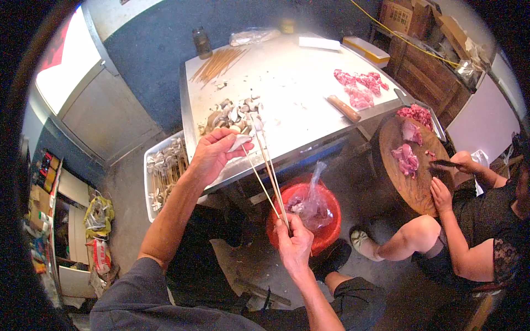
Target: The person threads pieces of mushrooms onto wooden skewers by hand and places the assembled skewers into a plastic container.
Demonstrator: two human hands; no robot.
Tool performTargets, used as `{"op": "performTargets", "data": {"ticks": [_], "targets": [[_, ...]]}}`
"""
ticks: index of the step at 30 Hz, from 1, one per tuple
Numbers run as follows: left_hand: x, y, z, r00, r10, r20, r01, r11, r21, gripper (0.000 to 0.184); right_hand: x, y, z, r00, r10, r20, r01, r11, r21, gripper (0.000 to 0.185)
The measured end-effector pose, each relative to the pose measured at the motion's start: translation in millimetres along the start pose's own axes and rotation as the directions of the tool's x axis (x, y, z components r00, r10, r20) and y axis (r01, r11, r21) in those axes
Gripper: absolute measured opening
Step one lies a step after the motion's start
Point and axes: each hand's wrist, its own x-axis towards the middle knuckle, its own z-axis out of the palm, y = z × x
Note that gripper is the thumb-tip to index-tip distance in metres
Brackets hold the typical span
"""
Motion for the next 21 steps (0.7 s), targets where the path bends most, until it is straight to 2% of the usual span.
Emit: {"op": "performTargets", "data": {"ticks": [4,7,9,13,15,19,21], "targets": [[0,-3,-3,1.0,0.019,0.02,-0.019,1.0,-0.002,0.006,0,-1,1,1.0,-0.001,-0.009,0.001,1.0,-0.002,0.011],[1,-8,-6,0.999,0.034,0.033,-0.036,0.998,0.051,0.005,-1,0,1,1.0,-0.006,-0.018,0.006,1.0,-0.021,0.011],[0,-12,-3,0.998,0.031,0.055,-0.039,0.987,0.155,0.005,-1,1,1,0.999,-0.035,-0.038,0.034,0.999,-0.014,0.01],[-7,-23,7,0.997,-0.007,0.082,-0.002,0.994,0.112,0.005,-1,7,-1,0.998,-0.027,-0.06,0.026,1.0,-0.013,0.01],[-14,-26,18,0.982,-0.092,0.166,0.071,0.99,0.124,0.008,0,8,-1,0.996,-0.038,-0.079,0.039,0.999,0.014,0.011],[-18,-37,21,0.934,-0.13,0.333,0.071,0.981,0.182,0.003,2,4,-3,0.996,-0.004,-0.089,0.005,1.0,0.01,0.012],[-11,-23,15,0.966,-0.049,0.255,-0.031,0.953,0.301,0.005,3,2,-3,0.995,-0.011,-0.102,0.016,0.999,0.042,0.012]]}}
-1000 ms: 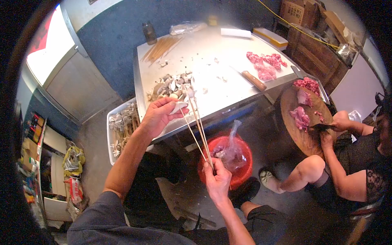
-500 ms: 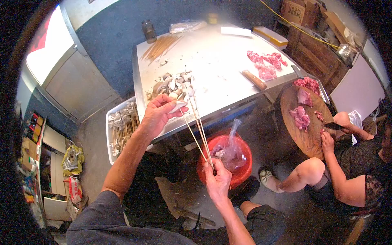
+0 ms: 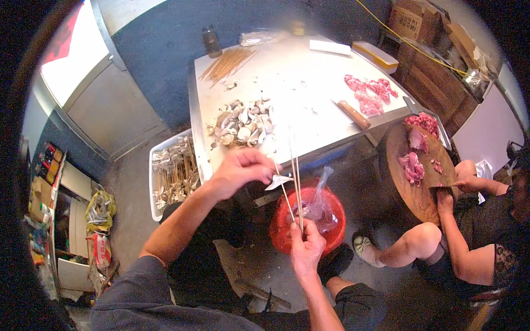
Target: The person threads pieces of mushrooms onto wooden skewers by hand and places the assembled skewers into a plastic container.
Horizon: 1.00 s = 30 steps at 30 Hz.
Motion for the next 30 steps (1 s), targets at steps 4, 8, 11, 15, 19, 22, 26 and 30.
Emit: {"op": "performTargets", "data": {"ticks": [4,8,11,15,19,22,26,30], "targets": [[9,19,-49,0.858,0.357,-0.37,-0.096,0.818,0.567,0.02,0,1,1,1.0,-0.016,-0.017,0.016,1.0,0.021,0.012],[18,18,-76,0.882,0.47,-0.035,-0.172,0.39,0.905,0.026,0,10,2,1.0,0.005,0.029,-0.007,0.999,0.037,0.01],[25,17,-68,0.864,0.493,0.101,-0.246,0.239,0.939,0.03,-1,3,3,0.999,0.023,0.032,-0.024,0.999,0.041,0.01],[37,13,-73,0.89,0.45,0.071,-0.169,0.182,0.969,0.025,-3,5,4,0.999,0.041,0.025,-0.042,0.998,0.049,0.011],[40,7,-74,0.833,0.535,-0.141,-0.128,0.434,0.892,0.02,-3,9,1,0.998,0.045,0.038,-0.046,0.998,0.032,0.011],[37,10,-79,0.806,0.51,-0.301,-0.087,0.605,0.791,0.016,-3,7,2,0.998,0.045,0.038,-0.047,0.997,0.055,0.011],[33,12,-81,0.812,0.44,-0.384,-0.153,0.795,0.588,0.014,-4,7,5,0.998,0.034,0.044,-0.035,0.999,0.034,0.011],[22,20,-62,0.896,0.245,-0.37,-0.177,0.962,0.208,0.018,-5,6,7,0.998,0.015,0.053,-0.017,1.0,0.024,0.011]]}}
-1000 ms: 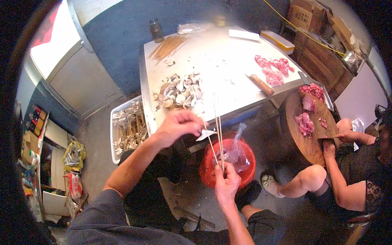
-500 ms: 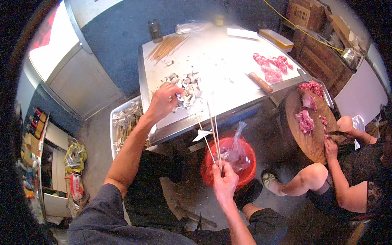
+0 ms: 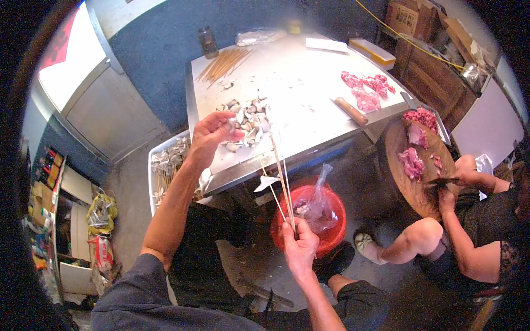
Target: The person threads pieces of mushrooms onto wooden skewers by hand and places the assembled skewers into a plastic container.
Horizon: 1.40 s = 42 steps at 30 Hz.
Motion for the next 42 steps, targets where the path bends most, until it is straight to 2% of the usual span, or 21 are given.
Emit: {"op": "performTargets", "data": {"ticks": [2,4,9,30,32,36,39,41,42], "targets": [[-7,0,7,0.999,-0.035,0.039,0.036,0.999,-0.025,0.018,-1,-3,1,1.0,0.006,0.007,-0.006,1.0,0.008,0.011],[-12,1,15,0.997,0.006,0.083,-0.001,0.998,-0.057,0.018,-1,-5,1,1.0,0.012,0.014,-0.012,1.0,0.015,0.01],[-21,-3,24,0.989,-0.019,0.144,0.025,0.999,-0.04,0.013,-1,-4,2,0.999,-0.02,0.032,0.02,1.0,0.011,0.01],[-37,-5,48,0.998,0.058,-0.037,-0.061,0.994,-0.094,0.017,-2,-6,2,1.0,0.017,0.02,-0.017,1.0,-0.002,0.011],[-37,-13,47,0.987,0.155,-0.052,-0.156,0.988,-0.006,0.018,-3,-5,2,1.0,0.011,0.013,-0.011,1.0,-0.003,0.011],[-39,-15,53,0.967,0.251,-0.046,-0.251,0.968,0.017,0.018,-3,-2,2,1.0,-0.005,-0.001,0.005,1.0,-0.002,0.012],[-44,-12,57,0.986,0.167,-0.009,-0.167,0.985,0.035,0.018,-3,-2,1,1.0,0.014,-0.023,-0.013,0.999,0.034,0.012],[-46,-11,58,0.993,0.027,0.118,-0.018,0.997,-0.076,0.017,-3,-2,-2,1.0,0.02,-0.01,-0.02,1.0,0.014,0.011],[-46,-12,57,0.993,0.028,0.117,-0.019,0.997,-0.076,0.017,-2,-2,-4,1.0,0.027,0.005,-0.027,1.0,-0.005,0.01]]}}
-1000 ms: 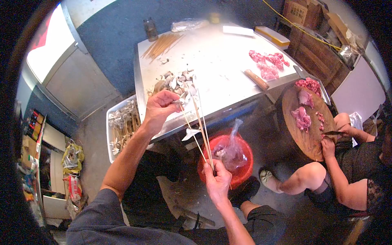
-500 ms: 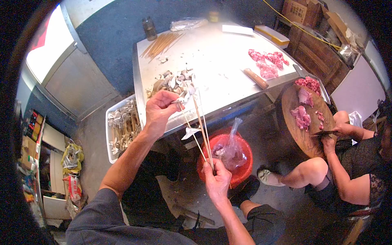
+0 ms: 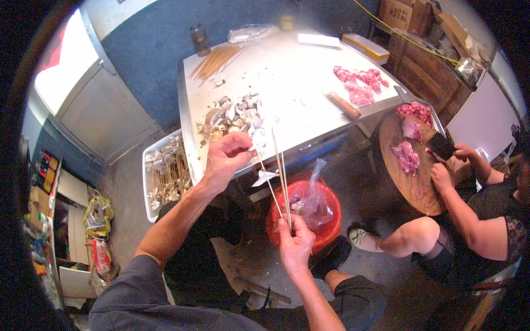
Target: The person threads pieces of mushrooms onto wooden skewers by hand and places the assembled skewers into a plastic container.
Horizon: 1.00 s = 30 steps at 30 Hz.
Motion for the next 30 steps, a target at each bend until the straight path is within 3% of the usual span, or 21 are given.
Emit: {"op": "performTargets", "data": {"ticks": [3,5,6,8,9,11,12,14,15,17,24,27,29,30], "targets": [[-1,2,-1,0.996,-0.041,0.074,0.04,0.999,0.014,0.014,1,4,-2,1.0,0.009,0.011,-0.009,1.0,0.016,0.01],[-5,12,2,0.956,-0.123,0.267,0.071,0.978,0.198,0.011,1,2,-3,1.0,0.015,0.008,-0.015,1.0,0.016,0.01],[-6,16,3,0.923,-0.155,0.353,0.094,0.978,0.185,0.013,1,1,-3,1.0,0.022,0.004,-0.022,1.0,0.016,0.01],[-1,13,-1,0.915,-0.105,0.389,0.037,0.983,0.18,0.016,2,0,-1,0.999,0.017,-0.033,-0.014,0.998,0.061,0.011],[3,13,-7,0.951,-0.025,0.309,-0.066,0.958,0.281,0.017,3,0,-1,0.997,0.016,-0.071,-0.008,0.994,0.105,0.013],[16,9,-25,0.988,0.128,0.092,-0.157,0.849,0.505,0.02,4,-6,-3,0.999,0.027,-0.043,-0.022,0.995,0.095,0.011],[24,10,-36,0.963,0.256,0.082,-0.248,0.729,0.638,0.021,3,-9,-4,0.999,0.038,-0.017,-0.037,0.996,0.086,0.01],[32,14,-50,0.962,0.253,0.106,-0.236,0.569,0.788,0.022,3,-8,-3,0.999,0.045,-0.008,-0.044,0.994,0.099,0.009],[32,14,-52,0.962,0.253,0.106,-0.237,0.568,0.788,0.022,3,-7,-2,0.999,0.051,0.002,-0.051,0.993,0.11,0.009],[32,12,-54,0.918,0.285,0.276,-0.373,0.383,0.845,0.025,4,-6,-2,0.999,0.049,0.013,-0.05,0.994,0.095,0.009],[40,9,-65,0.939,0.242,0.243,-0.324,0.392,0.861,0.025,1,-1,-2,0.997,0.074,0.036,-0.075,0.997,0.032,0.008],[38,9,-72,0.95,0.249,0.189,-0.295,0.514,0.805,0.017,1,-3,-1,0.997,0.074,0.027,-0.076,0.994,0.078,0.008],[35,11,-74,0.979,0.2,0.041,-0.159,0.618,0.77,0.014,1,-4,0,0.996,0.085,0.033,-0.087,0.992,0.089,0.008],[35,12,-74,0.979,0.199,0.041,-0.158,0.618,0.77,0.014,1,-4,1,0.995,0.093,0.039,-0.096,0.99,0.099,0.008]]}}
